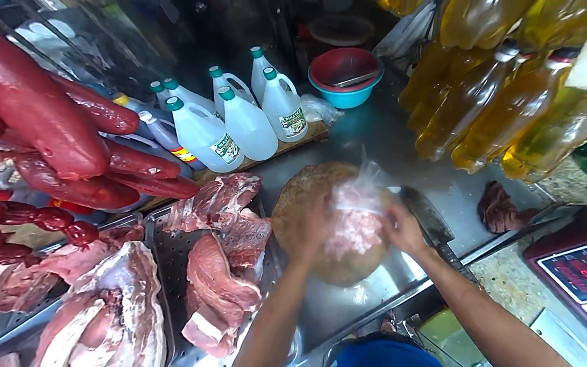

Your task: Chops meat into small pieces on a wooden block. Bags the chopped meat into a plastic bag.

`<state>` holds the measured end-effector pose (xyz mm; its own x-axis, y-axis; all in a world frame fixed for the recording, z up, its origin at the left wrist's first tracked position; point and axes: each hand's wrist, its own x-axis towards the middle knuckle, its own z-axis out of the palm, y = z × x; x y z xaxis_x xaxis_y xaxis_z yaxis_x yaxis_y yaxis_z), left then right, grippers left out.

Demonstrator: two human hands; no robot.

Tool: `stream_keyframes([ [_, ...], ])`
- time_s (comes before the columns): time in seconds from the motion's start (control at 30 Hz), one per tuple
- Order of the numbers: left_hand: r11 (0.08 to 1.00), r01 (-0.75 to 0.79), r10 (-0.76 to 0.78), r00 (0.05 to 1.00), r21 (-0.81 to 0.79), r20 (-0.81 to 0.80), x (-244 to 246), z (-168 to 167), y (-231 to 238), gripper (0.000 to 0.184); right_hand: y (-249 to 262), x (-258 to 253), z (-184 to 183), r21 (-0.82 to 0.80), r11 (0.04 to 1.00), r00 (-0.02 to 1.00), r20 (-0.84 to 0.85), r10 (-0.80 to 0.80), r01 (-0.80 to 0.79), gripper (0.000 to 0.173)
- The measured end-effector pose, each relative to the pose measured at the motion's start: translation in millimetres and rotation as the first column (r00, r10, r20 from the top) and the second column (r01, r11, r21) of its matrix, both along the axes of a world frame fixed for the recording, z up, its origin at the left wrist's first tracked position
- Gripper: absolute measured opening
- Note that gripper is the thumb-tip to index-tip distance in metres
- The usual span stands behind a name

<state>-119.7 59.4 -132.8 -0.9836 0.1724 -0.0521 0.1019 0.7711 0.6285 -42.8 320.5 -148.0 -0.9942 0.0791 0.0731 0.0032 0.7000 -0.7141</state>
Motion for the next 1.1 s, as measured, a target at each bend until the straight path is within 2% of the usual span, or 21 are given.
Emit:
stream_keyframes([
  [0.07,0.998,-0.054,0.054,0.998,0.017,-0.01,11.3,-1.4,2.7,0.065,0.9,16.4,-4.3,0.003,0.997,0.996,-0.049,0.078,-0.078,0.042],
  [0.13,0.997,-0.068,0.069,0.998,0.046,-0.015,20.1,0.6,3.0,0.068,3.7,28.7,-4.9,0.057,0.985,0.983,-0.064,0.169,-0.166,0.042],
  [0.23,0.992,0.023,-0.015,0.998,0.126,-0.062,35.3,-6.1,-9.5,0.079,3.4,47.7,-8.9,0.191,0.944,0.951,-0.103,0.291,-0.269,0.029],
  [0.3,0.984,0.112,-0.101,0.991,0.142,-0.082,46.6,-12.2,-23.5,0.093,1.4,57.2,-14.0,0.28,0.916,0.928,-0.155,0.34,-0.289,0.024],
  [0.37,0.975,0.22,-0.22,0.974,-0.009,-0.047,58.1,-3.5,-36.8,0.117,-2.7,60.5,-13.1,0.361,0.884,0.908,-0.182,0.378,-0.296,0.025],
  [0.43,0.925,0.324,-0.33,0.944,-0.2,0.007,61.7,10.0,-49.2,0.13,-11.4,61.8,-9.7,0.431,0.853,0.893,-0.193,0.407,-0.296,0.027],
  [0.53,0.875,0.419,-0.404,0.908,-0.245,0.109,53.8,25.0,-60.8,0.13,-25.7,65.4,-5.0,0.508,0.823,0.902,-0.181,0.392,-0.255,0.029],
  [0.67,0.868,0.403,-0.314,0.898,-0.29,0.307,32.8,37.5,-52.6,0.135,-35.9,67.8,-4.1,0.523,0.836,0.94,-0.174,0.294,-0.164,0.032],
  [0.8,0.882,0.382,-0.282,0.897,-0.276,0.341,31.7,40.4,-29.9,0.12,-49.7,71.9,-8.9,0.505,0.854,0.948,-0.198,0.251,-0.121,0.027],
  [0.93,0.931,0.304,-0.229,0.916,-0.2,0.33,45.0,40.4,-12.2,0.113,-75.6,76.4,-15.8,0.432,0.894,0.932,-0.262,0.252,-0.12,0.027],
  [1.03,0.954,0.256,-0.191,0.922,-0.159,0.338,51.7,42.8,0.7,0.113,-94.2,75.7,-14.0,0.302,0.946,0.942,-0.268,0.204,-0.119,0.023],
  [1.1,0.974,0.217,-0.182,0.925,-0.072,0.335,52.2,40.7,9.4,0.101,-102.2,72.8,-10.8,0.176,0.98,0.965,-0.231,0.128,-0.088,0.021],
])
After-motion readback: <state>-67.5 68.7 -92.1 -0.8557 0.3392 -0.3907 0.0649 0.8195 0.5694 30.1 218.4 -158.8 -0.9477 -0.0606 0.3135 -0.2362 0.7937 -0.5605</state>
